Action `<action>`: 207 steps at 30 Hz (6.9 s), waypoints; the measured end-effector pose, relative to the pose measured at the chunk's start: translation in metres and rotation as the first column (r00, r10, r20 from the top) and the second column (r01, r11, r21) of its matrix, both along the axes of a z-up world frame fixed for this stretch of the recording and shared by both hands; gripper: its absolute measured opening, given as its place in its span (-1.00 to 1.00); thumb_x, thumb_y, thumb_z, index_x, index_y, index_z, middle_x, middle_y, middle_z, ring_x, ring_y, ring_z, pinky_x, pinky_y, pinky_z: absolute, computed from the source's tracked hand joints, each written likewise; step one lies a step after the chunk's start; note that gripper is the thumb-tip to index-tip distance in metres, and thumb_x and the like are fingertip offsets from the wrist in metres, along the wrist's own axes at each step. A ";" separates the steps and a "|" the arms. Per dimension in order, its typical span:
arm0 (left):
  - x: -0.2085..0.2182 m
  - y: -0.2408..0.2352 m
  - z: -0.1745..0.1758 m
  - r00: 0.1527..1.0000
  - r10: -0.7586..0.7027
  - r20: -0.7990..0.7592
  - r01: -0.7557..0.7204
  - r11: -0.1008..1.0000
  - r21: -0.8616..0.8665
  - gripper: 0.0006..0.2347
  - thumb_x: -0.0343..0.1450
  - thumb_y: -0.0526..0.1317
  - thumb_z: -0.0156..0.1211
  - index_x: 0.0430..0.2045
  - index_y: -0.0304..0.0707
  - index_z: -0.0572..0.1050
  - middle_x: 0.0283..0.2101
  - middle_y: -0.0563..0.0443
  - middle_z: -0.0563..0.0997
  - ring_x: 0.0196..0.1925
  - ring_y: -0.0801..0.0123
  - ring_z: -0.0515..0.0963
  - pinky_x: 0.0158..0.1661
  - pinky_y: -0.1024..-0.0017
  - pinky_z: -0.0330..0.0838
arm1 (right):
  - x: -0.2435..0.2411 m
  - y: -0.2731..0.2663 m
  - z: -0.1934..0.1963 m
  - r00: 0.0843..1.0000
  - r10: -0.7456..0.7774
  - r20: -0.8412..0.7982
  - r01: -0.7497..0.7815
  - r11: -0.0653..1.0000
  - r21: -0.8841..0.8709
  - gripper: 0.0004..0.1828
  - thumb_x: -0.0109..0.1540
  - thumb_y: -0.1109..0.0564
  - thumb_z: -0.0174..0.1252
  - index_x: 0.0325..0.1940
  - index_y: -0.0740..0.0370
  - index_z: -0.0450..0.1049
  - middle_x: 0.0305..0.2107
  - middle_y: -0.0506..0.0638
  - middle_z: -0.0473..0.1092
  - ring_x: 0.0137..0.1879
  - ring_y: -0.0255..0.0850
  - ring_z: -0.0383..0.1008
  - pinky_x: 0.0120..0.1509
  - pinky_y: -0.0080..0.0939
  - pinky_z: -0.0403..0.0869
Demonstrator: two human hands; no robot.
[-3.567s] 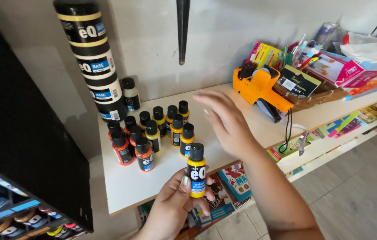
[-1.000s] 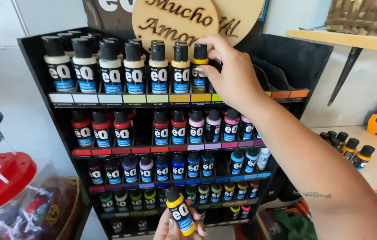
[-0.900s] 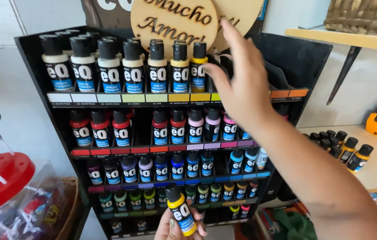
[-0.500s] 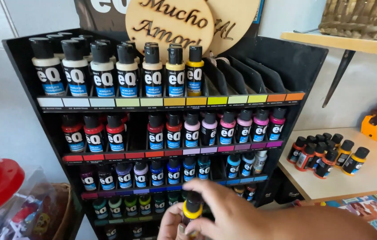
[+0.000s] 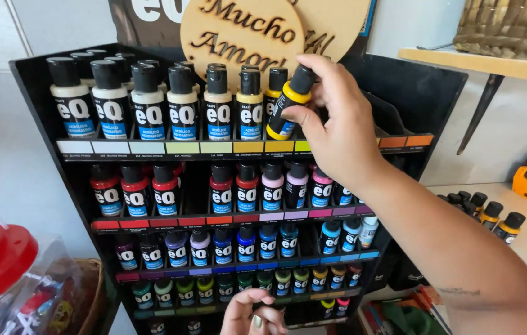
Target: The person picks up small bottles of acrylic paint from a table and places them into a multi-tiered black display rack. They organize the bottles by color, filling the top shelves with lighter shades and the lower shelves with darker ones. The person also places larger jars of base paint on the top of the rack.
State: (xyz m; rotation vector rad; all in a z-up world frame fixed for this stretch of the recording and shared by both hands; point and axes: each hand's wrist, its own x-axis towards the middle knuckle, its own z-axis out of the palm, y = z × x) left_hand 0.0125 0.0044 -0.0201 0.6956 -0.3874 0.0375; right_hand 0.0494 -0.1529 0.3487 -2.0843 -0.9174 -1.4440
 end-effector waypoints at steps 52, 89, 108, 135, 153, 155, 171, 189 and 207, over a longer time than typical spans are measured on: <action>-0.035 -0.339 0.100 0.899 -0.391 0.195 0.107 0.630 0.769 -0.77 0.44 -0.14 0.19 -0.07 -0.08 0.65 -0.02 0.15 0.71 -0.17 0.53 0.78 -0.10 0.57 0.54 | -0.063 -0.494 -0.225 0.852 -0.383 -0.357 0.424 0.905 0.043 -0.55 0.31 0.41 0.11 0.28 0.22 0.41 0.00 0.10 0.44 0.04 -0.15 0.46 0.06 -0.22 0.54; -0.007 -0.463 0.096 0.866 -0.460 0.198 0.203 0.683 0.702 -0.60 0.47 -0.34 0.09 0.24 -0.37 0.28 0.03 -0.10 0.63 0.08 0.28 0.65 0.15 0.36 0.49 | 0.012 -0.520 -0.209 0.697 -0.247 -0.673 0.278 0.958 -0.063 -0.66 0.31 0.12 0.00 0.17 0.13 0.39 0.05 0.08 0.45 0.12 -0.02 0.47 0.19 -0.06 0.39; -0.032 -0.447 0.093 0.853 -0.514 -0.089 0.512 0.795 0.325 -0.83 0.49 -0.34 0.08 -0.08 -0.34 0.35 -0.04 -0.28 0.58 0.08 -0.10 0.75 0.01 -0.03 0.76 | -0.122 -0.513 -0.173 0.665 0.269 -0.696 0.036 0.920 0.390 -0.80 0.38 0.16 0.01 0.03 0.28 0.44 -0.11 0.04 0.54 0.05 -0.23 0.55 0.18 -0.27 0.52; -0.050 -0.235 0.072 0.753 -0.330 -0.570 0.273 0.944 -0.185 -0.62 0.29 -0.27 0.31 0.01 -0.30 0.46 -0.19 -0.23 0.60 -0.12 0.04 0.61 -0.17 0.03 0.59 | -0.102 -0.276 -0.240 0.764 0.633 -0.122 -0.471 0.677 0.566 -0.69 0.41 0.07 0.13 0.16 0.22 0.28 -0.03 0.15 0.24 -0.21 0.11 0.63 -0.06 -0.03 0.66; -0.077 -0.182 0.121 0.700 -0.354 -0.621 0.272 0.935 -0.226 -0.45 0.19 -0.39 0.14 0.16 -0.47 0.35 0.08 -0.50 0.50 0.34 -0.53 0.48 0.02 -0.55 0.40 | -0.115 -0.256 -0.261 0.625 0.765 -0.155 -0.554 0.575 0.602 -0.41 0.25 0.10 0.39 0.24 0.30 0.27 0.02 0.15 0.31 -0.07 -0.08 0.65 0.13 -0.10 0.69; -0.077 -0.180 0.111 0.724 -0.374 -0.580 0.288 0.927 -0.239 -0.49 0.20 -0.39 0.20 0.09 -0.44 0.36 0.08 -0.50 0.52 0.32 -0.54 0.49 0.01 -0.54 0.44 | -0.114 -0.251 -0.264 0.637 0.759 -0.135 -0.546 0.567 0.617 -0.50 0.23 0.06 0.41 0.10 0.29 0.34 -0.01 0.15 0.32 -0.09 -0.13 0.64 0.11 -0.15 0.68; -0.069 -0.162 0.075 0.904 -0.037 -0.426 -0.055 0.978 -0.201 -0.70 0.27 -0.36 0.32 -0.12 -0.21 0.51 0.07 -0.56 0.67 0.15 -0.19 0.67 -0.28 0.24 0.57 | -0.113 -0.173 -0.245 0.552 0.734 -0.396 0.010 0.469 0.883 -0.20 0.07 0.14 0.34 0.39 0.33 0.32 0.06 0.31 0.50 0.09 -0.01 0.56 0.07 -0.04 0.58; -0.054 -0.081 0.081 0.681 -0.046 -0.731 -0.149 0.968 -0.200 -0.66 0.41 -0.55 0.06 0.06 -0.27 0.39 0.14 -0.41 0.48 0.22 -0.33 0.53 -0.01 -0.15 0.46 | -0.023 -0.089 0.000 0.854 0.516 -0.065 -0.505 0.853 0.129 -0.40 0.34 0.58 0.18 0.34 0.28 0.11 0.21 0.42 0.36 0.39 0.09 0.42 0.45 -0.12 0.51; -0.020 -0.054 0.031 0.740 -0.048 -0.670 -0.044 0.992 -0.119 -0.62 0.35 -0.43 0.19 0.06 -0.10 0.42 0.10 -0.65 0.60 -0.24 -0.31 0.51 -0.21 0.02 0.44 | 0.020 -0.071 0.026 0.912 0.214 -0.349 -0.256 0.964 -0.077 -0.36 0.22 0.40 0.24 0.35 0.21 0.26 0.08 0.17 0.46 0.13 -0.05 0.54 0.29 -0.06 0.55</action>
